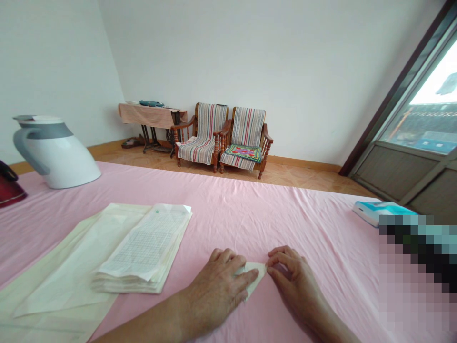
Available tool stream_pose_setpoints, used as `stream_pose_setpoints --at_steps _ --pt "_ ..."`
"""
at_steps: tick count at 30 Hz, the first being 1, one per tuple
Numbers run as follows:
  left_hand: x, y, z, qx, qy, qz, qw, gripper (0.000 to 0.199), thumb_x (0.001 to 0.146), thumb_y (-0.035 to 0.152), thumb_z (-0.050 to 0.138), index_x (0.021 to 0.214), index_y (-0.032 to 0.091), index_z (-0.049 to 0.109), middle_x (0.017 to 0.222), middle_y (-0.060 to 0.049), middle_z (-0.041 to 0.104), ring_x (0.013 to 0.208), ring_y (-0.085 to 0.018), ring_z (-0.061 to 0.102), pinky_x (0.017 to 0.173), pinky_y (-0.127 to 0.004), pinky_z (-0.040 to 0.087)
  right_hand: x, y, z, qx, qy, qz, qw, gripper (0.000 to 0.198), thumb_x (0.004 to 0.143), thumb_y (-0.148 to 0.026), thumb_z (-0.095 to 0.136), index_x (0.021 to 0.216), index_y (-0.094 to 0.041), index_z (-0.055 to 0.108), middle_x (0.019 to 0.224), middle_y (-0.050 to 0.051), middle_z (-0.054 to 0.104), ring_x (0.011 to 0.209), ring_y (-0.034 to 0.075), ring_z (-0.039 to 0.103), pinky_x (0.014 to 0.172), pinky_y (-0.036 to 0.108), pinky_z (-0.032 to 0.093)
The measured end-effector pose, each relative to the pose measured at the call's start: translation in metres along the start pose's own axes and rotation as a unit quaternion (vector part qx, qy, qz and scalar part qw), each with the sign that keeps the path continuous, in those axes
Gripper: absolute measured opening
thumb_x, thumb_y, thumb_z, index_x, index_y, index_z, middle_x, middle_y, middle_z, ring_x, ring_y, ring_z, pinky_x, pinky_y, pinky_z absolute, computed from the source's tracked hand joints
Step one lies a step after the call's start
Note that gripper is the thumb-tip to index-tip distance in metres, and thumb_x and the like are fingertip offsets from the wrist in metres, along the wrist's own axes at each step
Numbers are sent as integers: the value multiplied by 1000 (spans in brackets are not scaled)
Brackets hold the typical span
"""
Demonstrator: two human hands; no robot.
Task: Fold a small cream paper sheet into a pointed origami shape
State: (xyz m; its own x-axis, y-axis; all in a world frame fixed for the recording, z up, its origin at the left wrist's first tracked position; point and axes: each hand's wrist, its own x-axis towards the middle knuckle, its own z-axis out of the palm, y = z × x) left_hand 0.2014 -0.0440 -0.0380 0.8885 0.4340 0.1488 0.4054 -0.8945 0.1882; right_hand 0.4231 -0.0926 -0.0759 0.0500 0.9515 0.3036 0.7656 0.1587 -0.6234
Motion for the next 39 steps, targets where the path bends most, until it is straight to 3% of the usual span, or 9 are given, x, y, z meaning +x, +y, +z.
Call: stream_pose_setpoints --at_steps 11,20,27,34,39 --pt "0 -1 2 4 2 -2 1000 32 101 33 44 132 29 47 114 -5 57 104 -25 46 91 -40 33 -4 -13 6 -52 32 29 998 7 82 -17 54 81 -23 59 85 2 62 83 22 57 75 35 38" --pt "1 0 1 2 4 -4 1000 30 101 34 43 130 29 49 113 -4 57 103 -24 46 90 -39 33 -8 -11 10 -141 66 -89 984 20 91 -13 46 78 -22 58 86 4 62 78 19 56 73 34 38" --pt "0 0 1 9 13 -2 1000 28 101 33 44 128 29 50 111 -4 57 102 -23 47 89 -38 34 -20 -21 9 -167 107 -148 969 28 86 -4 43 88 -22 65 101 6 67 90 22 59 80 36 40" --pt "0 -1 2 0 6 -4 1000 31 101 34 44 131 30 48 115 -4 56 104 -25 45 90 -40 33 -22 -27 4 -151 104 -175 967 24 82 -7 47 87 -24 64 90 2 69 81 19 62 79 35 38" --pt "-1 -1 3 0 10 -8 1000 32 101 34 43 133 30 47 111 -5 57 102 -24 46 89 -39 34 -24 -28 2 -171 91 -223 956 27 81 -7 49 94 -25 63 94 0 72 81 16 66 80 32 38"
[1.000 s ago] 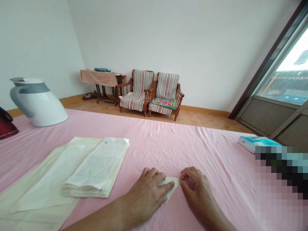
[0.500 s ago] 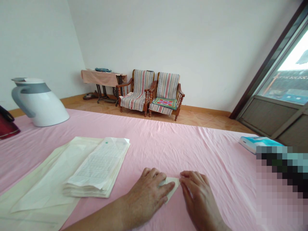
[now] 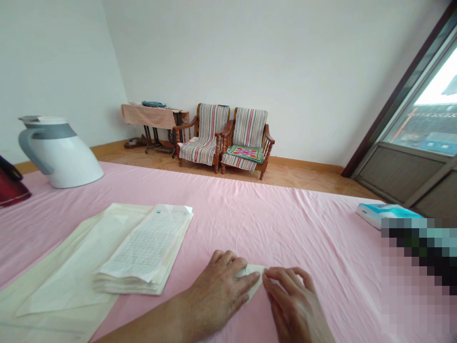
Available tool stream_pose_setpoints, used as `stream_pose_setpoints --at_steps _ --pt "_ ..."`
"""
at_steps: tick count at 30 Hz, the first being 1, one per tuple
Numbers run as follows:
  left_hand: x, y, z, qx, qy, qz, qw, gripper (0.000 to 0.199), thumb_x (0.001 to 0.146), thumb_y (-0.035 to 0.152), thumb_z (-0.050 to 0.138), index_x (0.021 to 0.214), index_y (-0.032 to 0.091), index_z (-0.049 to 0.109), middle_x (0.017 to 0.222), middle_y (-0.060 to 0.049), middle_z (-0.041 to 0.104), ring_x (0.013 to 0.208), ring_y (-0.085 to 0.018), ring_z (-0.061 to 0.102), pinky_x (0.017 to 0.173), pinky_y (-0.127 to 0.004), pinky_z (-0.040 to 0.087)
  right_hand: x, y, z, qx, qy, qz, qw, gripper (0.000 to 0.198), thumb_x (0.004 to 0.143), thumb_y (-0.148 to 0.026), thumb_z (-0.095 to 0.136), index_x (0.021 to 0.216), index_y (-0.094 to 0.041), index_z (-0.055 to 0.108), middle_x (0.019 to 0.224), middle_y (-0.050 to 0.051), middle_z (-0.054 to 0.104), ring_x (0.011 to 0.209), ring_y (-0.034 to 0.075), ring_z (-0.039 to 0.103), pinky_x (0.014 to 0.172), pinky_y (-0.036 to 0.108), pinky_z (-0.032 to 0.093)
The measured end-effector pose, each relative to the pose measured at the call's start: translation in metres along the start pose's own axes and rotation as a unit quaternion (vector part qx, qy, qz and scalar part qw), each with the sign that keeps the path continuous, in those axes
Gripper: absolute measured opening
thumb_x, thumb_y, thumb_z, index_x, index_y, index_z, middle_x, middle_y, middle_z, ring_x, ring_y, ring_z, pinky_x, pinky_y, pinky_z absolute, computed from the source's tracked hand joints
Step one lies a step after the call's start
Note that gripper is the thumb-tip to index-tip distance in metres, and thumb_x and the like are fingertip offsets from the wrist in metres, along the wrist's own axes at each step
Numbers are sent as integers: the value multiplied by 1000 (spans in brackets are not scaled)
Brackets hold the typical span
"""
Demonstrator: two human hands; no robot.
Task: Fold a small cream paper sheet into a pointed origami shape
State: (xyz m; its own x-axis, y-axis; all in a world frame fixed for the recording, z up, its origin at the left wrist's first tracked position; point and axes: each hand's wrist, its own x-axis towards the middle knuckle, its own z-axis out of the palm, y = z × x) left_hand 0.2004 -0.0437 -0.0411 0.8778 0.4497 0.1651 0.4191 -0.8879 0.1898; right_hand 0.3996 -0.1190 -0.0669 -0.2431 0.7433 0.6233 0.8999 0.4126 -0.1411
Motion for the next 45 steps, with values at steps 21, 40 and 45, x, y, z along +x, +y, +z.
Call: stream_pose_setpoints --at_steps 21,40,45 --pt "-1 1 -1 -4 -6 -1 1000 32 101 33 43 132 29 47 113 -5 57 103 -25 46 90 -40 34 -9 1 6 -100 -9 -54 993 50 68 -7 46 114 -17 64 110 6 72 105 22 66 99 38 30" --pt "-4 -13 -21 -128 -7 -38 991 42 73 38 81 107 21 62 106 -4 59 98 -23 51 89 -37 37 -1 -12 3 -108 27 -87 990 32 83 -33 57 108 -16 65 102 8 74 93 23 71 92 39 36" --pt "-7 -32 -30 -120 -13 -41 992 39 68 28 85 99 18 65 100 -3 61 96 -23 52 88 -35 38 -1 -11 3 -112 27 -84 990 37 84 -41 58 107 -14 65 102 10 74 91 23 71 89 38 38"
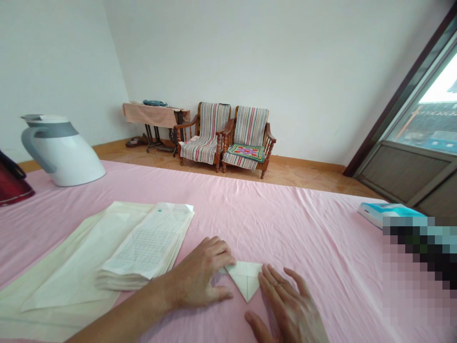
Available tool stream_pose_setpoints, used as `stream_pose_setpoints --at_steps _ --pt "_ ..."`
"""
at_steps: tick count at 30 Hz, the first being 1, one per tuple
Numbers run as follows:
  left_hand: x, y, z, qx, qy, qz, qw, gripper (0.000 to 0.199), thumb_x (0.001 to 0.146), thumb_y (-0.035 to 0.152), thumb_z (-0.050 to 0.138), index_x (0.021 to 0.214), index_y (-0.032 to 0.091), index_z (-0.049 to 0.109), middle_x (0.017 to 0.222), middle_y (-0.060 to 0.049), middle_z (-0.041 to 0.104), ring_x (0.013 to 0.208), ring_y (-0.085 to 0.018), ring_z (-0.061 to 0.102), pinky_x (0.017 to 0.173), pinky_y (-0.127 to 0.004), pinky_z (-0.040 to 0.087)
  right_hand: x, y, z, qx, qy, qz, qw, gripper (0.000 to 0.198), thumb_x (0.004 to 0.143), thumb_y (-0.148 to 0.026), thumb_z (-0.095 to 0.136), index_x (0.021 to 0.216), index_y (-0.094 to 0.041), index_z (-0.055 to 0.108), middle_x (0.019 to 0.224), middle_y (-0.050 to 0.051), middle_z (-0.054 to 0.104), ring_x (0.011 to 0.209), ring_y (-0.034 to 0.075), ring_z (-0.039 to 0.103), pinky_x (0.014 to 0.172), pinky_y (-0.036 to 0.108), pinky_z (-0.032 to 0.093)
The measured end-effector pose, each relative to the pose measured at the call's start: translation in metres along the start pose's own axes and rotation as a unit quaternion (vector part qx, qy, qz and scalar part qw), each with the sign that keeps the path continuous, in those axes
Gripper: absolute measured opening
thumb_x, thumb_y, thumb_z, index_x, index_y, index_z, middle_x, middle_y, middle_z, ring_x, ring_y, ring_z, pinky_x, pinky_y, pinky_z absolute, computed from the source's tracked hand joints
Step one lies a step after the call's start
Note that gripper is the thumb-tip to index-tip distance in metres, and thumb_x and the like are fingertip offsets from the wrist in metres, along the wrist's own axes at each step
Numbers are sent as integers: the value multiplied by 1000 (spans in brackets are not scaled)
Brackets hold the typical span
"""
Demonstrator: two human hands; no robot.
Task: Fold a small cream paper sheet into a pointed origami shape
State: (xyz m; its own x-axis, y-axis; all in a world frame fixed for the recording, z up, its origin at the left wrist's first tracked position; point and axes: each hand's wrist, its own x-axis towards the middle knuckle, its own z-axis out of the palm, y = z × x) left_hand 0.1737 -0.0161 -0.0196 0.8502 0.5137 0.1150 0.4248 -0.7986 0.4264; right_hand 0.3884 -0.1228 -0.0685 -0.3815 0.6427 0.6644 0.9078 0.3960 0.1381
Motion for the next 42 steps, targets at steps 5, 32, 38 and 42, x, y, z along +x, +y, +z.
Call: stream_pose_setpoints --at_steps 5,32,38,42 --pt "-2 -4 -4 31 0 0 1000 19 78 24 77 92 18 66 96 -3 61 94 -21 52 86 -33 40 0 -1 1 -1 0 0 1000 34 84 -39 57 106 -15 65 101 10 75 90 23 72 87 39 39" --pt "-1 6 9 137 19 18 990 14 87 5 53 81 17 56 89 -3 62 86 -20 52 79 -33 38 0 -3 -1 3 -6 20 1000 34 83 -38 60 106 -15 64 102 10 74 91 23 71 85 37 43" --pt "1 -4 11 22 52 -21 998 17 89 8 56 74 16 56 82 -2 61 84 -18 53 77 -30 40 0 -3 -1 5 -11 26 1000 34 83 -39 61 107 -16 64 103 10 74 91 24 71 84 37 45" --pt "2 -7 12 -51 72 -67 994 15 84 5 61 73 16 58 82 -1 60 85 -17 54 78 -29 40 -1 -2 0 2 -9 23 1000 33 82 -39 60 106 -16 65 103 9 74 91 23 71 83 37 45"
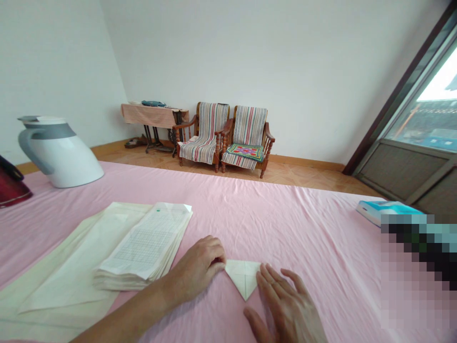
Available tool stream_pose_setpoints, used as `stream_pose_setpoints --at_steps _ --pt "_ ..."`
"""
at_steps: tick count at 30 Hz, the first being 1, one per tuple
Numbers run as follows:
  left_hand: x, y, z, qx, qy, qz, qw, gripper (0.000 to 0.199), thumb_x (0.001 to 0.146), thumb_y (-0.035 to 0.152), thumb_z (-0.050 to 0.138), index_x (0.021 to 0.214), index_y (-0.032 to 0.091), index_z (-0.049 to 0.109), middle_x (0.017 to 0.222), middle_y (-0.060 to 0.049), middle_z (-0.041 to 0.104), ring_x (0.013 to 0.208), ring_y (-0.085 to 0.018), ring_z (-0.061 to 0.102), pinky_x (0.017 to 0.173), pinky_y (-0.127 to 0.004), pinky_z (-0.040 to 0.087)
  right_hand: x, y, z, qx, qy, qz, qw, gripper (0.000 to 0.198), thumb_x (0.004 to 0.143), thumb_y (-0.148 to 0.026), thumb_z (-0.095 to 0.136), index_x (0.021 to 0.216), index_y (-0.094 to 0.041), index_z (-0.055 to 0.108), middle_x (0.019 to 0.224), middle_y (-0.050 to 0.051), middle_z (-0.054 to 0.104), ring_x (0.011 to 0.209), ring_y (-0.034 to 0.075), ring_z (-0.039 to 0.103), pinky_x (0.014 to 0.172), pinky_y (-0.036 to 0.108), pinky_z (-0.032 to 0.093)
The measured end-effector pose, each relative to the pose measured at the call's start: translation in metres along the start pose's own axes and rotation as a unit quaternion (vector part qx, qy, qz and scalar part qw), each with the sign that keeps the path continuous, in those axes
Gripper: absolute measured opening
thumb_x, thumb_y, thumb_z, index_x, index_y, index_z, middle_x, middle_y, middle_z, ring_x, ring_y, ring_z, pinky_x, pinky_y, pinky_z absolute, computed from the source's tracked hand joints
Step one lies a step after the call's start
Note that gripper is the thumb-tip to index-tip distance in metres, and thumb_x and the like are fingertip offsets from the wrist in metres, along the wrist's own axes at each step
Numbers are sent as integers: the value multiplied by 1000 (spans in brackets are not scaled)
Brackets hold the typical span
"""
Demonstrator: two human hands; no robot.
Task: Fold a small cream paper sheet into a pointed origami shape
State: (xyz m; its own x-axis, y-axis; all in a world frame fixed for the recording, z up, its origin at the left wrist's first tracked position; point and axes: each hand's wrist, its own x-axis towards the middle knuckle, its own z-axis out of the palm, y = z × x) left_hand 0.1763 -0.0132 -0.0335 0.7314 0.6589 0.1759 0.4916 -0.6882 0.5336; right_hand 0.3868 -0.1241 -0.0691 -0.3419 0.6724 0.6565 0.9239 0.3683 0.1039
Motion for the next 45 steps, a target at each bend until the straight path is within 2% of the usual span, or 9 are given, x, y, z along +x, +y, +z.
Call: stream_pose_setpoints --at_steps 8,25,29,36,40,45 --pt "2 2 3 -15 13 -39 999 15 78 3 58 70 16 58 79 0 59 82 -17 53 75 -28 38 0 0 0 -1 1 -5 1000 33 83 -38 59 106 -16 64 103 10 74 91 24 71 84 37 45" --pt "3 3 9 -2 39 -58 998 17 76 0 55 74 17 53 80 0 57 81 -17 52 70 -28 39 0 1 1 -7 3 -12 1000 33 84 -39 59 106 -15 65 102 9 74 92 23 71 83 37 44" --pt "1 4 12 36 48 -43 997 19 82 1 55 71 16 53 83 -2 57 82 -17 53 71 -27 41 0 1 1 -7 2 -9 1000 34 83 -39 59 106 -14 65 102 9 74 91 23 71 82 37 45" --pt "-9 13 15 146 23 37 988 25 90 3 47 72 16 58 84 -5 59 81 -19 53 72 -31 45 1 -1 -1 -6 -2 -8 1000 33 82 -38 61 105 -14 66 102 9 74 90 24 72 81 37 47" --pt "-17 19 14 172 0 41 984 18 90 5 51 86 15 65 93 -7 62 88 -23 54 79 -37 47 1 -2 -1 -2 4 -1 1000 31 82 -37 61 104 -16 66 101 9 75 90 24 72 81 37 48" --pt "-27 22 14 173 -7 47 984 17 91 9 54 101 16 66 104 -8 65 97 -25 54 86 -40 47 2 0 0 8 1 -17 1000 27 83 -34 60 102 -17 66 99 10 75 89 24 72 83 37 49"
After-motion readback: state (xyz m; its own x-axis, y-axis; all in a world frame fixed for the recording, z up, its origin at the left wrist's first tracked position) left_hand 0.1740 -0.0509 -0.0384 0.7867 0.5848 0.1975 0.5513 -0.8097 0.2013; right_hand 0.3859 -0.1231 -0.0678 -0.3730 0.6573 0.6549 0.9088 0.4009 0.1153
